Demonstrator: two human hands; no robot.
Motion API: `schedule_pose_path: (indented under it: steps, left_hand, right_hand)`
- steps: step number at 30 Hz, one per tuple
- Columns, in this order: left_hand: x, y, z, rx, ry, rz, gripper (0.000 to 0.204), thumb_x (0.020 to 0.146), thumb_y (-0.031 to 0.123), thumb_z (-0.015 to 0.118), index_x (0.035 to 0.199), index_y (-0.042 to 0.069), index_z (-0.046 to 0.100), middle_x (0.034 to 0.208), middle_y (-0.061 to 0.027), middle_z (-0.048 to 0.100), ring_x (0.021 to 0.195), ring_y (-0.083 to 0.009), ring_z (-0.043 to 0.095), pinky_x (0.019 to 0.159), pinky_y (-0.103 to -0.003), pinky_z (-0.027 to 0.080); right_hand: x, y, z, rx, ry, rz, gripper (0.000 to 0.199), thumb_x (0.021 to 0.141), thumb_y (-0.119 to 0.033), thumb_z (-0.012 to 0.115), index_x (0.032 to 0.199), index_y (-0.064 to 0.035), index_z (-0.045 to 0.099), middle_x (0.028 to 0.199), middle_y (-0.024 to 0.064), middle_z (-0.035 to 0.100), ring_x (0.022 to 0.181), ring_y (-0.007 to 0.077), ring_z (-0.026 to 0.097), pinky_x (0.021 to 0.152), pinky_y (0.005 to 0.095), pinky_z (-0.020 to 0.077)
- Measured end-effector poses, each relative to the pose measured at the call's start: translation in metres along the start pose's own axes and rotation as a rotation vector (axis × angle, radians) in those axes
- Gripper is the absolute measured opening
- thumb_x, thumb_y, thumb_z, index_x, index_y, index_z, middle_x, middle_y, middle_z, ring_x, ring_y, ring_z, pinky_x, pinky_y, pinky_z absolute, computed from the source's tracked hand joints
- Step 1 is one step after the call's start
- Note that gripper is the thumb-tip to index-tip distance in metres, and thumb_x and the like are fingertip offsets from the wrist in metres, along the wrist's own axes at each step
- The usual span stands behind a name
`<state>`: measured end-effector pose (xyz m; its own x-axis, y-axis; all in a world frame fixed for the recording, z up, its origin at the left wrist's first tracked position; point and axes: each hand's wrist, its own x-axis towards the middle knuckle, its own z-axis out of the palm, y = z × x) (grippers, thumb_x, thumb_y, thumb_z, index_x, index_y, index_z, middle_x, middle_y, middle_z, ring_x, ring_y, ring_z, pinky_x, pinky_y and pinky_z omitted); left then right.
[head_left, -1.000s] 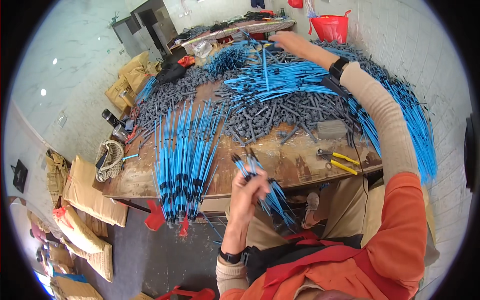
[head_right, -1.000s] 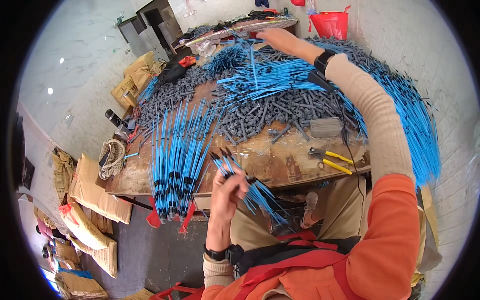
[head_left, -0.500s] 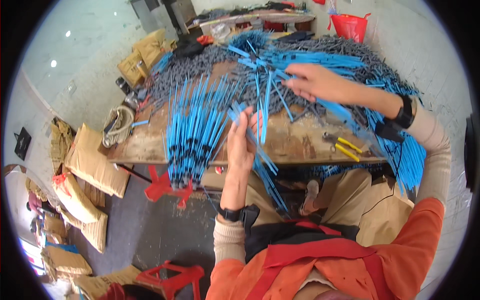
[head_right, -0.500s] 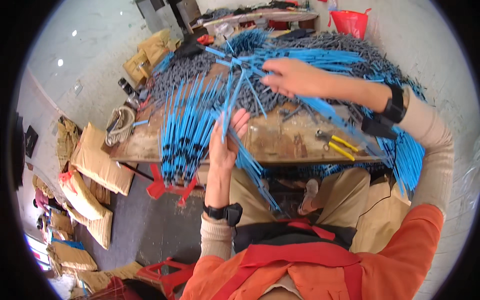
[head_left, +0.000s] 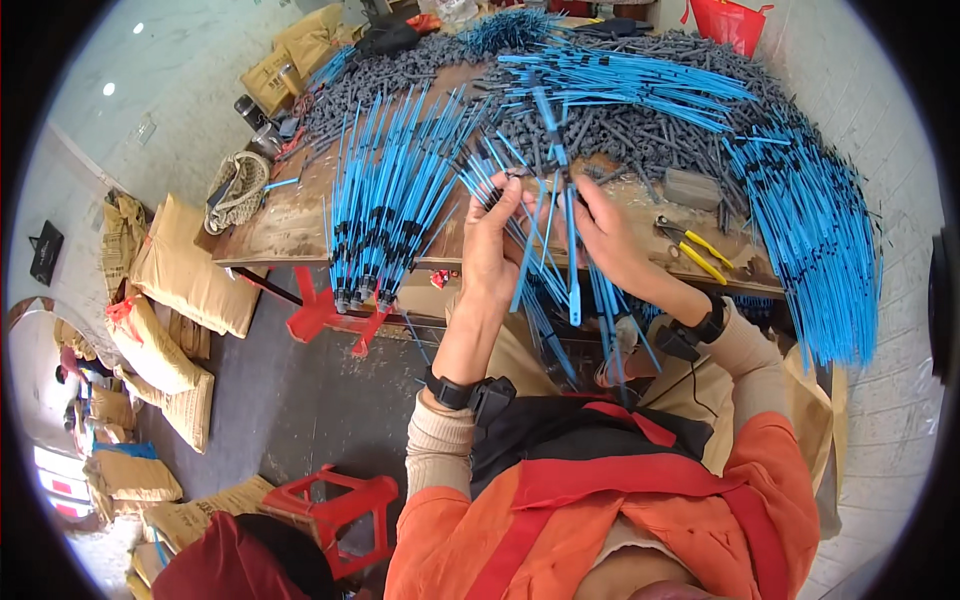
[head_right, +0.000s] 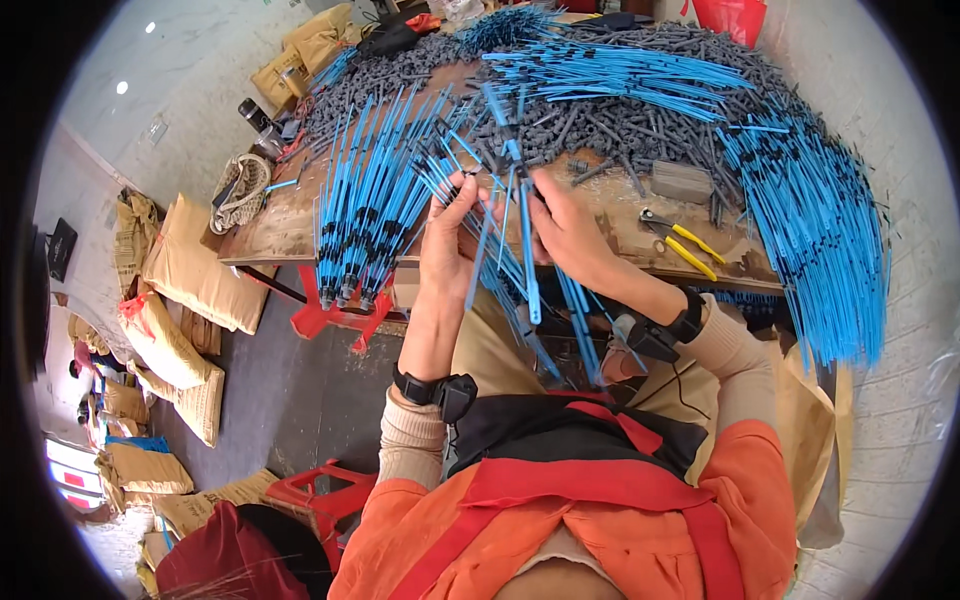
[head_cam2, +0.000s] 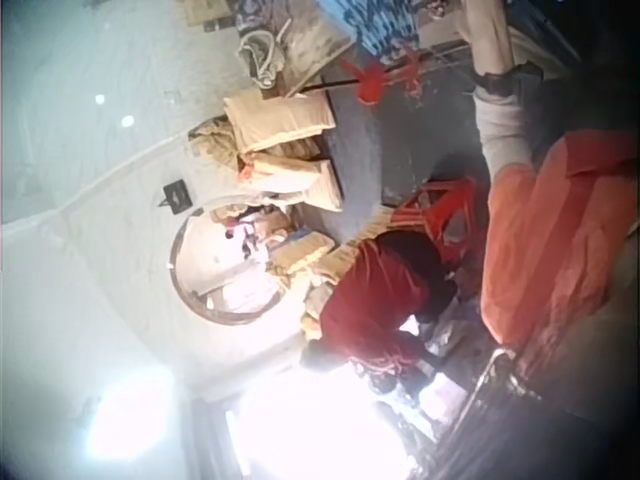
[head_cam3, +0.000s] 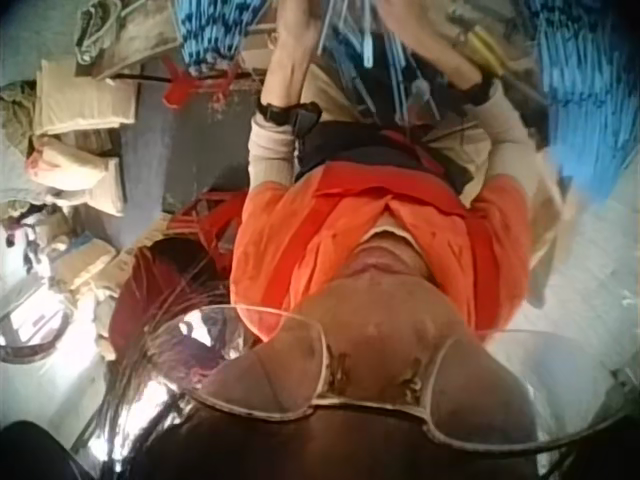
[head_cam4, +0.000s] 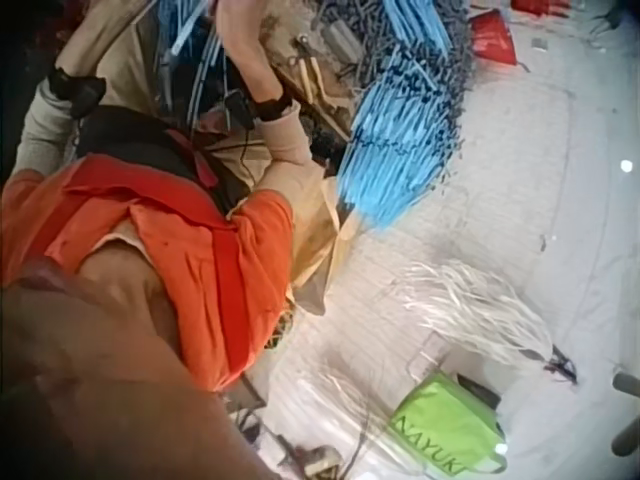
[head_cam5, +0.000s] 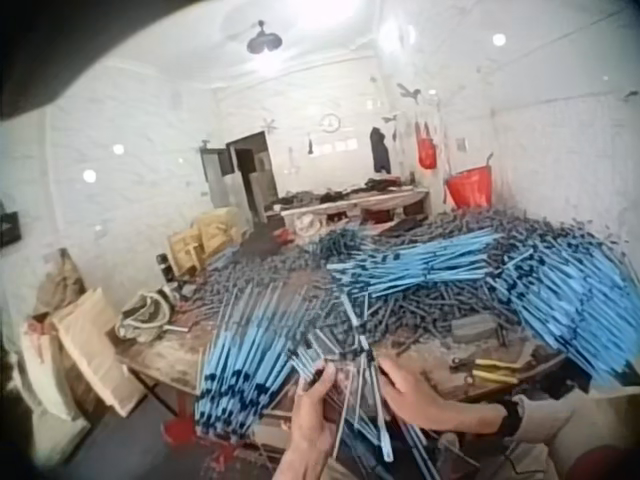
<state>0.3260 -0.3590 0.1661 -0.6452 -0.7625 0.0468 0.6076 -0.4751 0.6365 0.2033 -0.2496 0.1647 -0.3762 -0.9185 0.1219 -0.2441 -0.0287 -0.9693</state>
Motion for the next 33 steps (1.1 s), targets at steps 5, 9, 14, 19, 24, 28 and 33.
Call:
schedule_pose_path:
  steps: [5, 9, 14, 19, 24, 28, 33]
  left_hand:
    - [0.002, -0.012, 0.007, -0.043, -0.052, -0.025, 0.017, 0.09, 0.006, 0.064, 0.106, 0.008, 0.058, 0.074, -0.0013, 0.059, 0.065, -0.0116, 0.057, 0.056, -0.023, 0.048]
    - [0.005, -0.004, -0.003, 0.034, -0.135, -0.083, 0.016, 0.09, 0.007, 0.062, 0.105, 0.008, 0.058, 0.071, -0.0002, 0.056, 0.062, -0.011, 0.054, 0.052, -0.022, 0.041]
    - [0.015, 0.001, -0.023, 0.047, -0.236, -0.045, 0.019, 0.093, 0.015, 0.063, 0.109, 0.006, 0.059, 0.075, -0.0022, 0.062, 0.06, -0.0111, 0.055, 0.05, -0.021, 0.038]
    - [0.015, -0.022, 0.026, 0.279, -0.079, -0.069, 0.024, 0.091, 0.017, 0.068, 0.109, 0.002, 0.063, 0.084, -0.007, 0.069, 0.063, -0.0109, 0.06, 0.049, -0.021, 0.041]
    - [0.012, -0.023, 0.016, 0.296, -0.041, -0.006, 0.02, 0.086, 0.011, 0.073, 0.101, 0.002, 0.064, 0.083, -0.007, 0.069, 0.065, -0.0114, 0.063, 0.051, -0.021, 0.044]
    - [0.008, -0.024, 0.018, 0.407, 0.017, 0.043, 0.017, 0.083, 0.008, 0.076, 0.094, 0.003, 0.063, 0.078, -0.0053, 0.068, 0.063, -0.0119, 0.063, 0.052, -0.021, 0.046]
    - [0.01, -0.034, 0.02, 0.568, 0.008, 0.095, 0.015, 0.086, 0.008, 0.072, 0.095, 0.005, 0.06, 0.073, -0.0037, 0.065, 0.057, -0.0118, 0.061, 0.055, -0.025, 0.05]
  right_hand:
    - [0.019, 0.007, -0.008, 0.431, 0.05, -0.102, 0.022, 0.104, -0.019, 0.043, 0.114, -0.0034, 0.053, 0.076, 0.002, 0.056, 0.062, 0.0096, 0.053, 0.055, 0.0243, 0.0441]
    - [0.025, 0.01, -0.044, 0.718, 0.194, 0.015, 0.025, 0.104, -0.023, 0.042, 0.113, -0.002, 0.053, 0.067, -0.0001, 0.051, 0.056, 0.01, 0.049, 0.051, 0.024, 0.0422]
    - [0.015, 0.021, -0.079, 0.71, -0.278, -0.044, 0.036, 0.103, -0.033, 0.043, 0.114, -0.0001, 0.055, 0.068, 0.0013, 0.053, 0.052, 0.0089, 0.05, 0.048, 0.023, 0.0387]
    - [-0.003, 0.033, -0.051, 0.813, -0.525, 0.026, 0.044, 0.103, -0.039, 0.04, 0.119, 0.0003, 0.054, 0.066, 0.0005, 0.049, 0.047, 0.0079, 0.042, 0.046, 0.022, 0.0323]
    - [-0.021, 0.024, -0.028, 0.881, -0.569, 0.122, 0.046, 0.103, -0.041, 0.041, 0.118, 0.0006, 0.054, 0.068, 0.0008, 0.049, 0.05, 0.0082, 0.043, 0.047, 0.0224, 0.0331]
    - [-0.03, 0.009, -0.024, 1.112, -0.251, 0.316, 0.038, 0.102, -0.033, 0.047, 0.118, 0.0002, 0.052, 0.071, 0.0013, 0.05, 0.055, 0.0082, 0.048, 0.047, 0.023, 0.0343]
    - [-0.035, 0.035, -0.021, 0.548, -0.171, 0.11, 0.026, 0.101, -0.02, 0.049, 0.119, -0.0002, 0.051, 0.08, 0.0041, 0.056, 0.065, 0.0108, 0.056, 0.056, 0.0257, 0.0438]
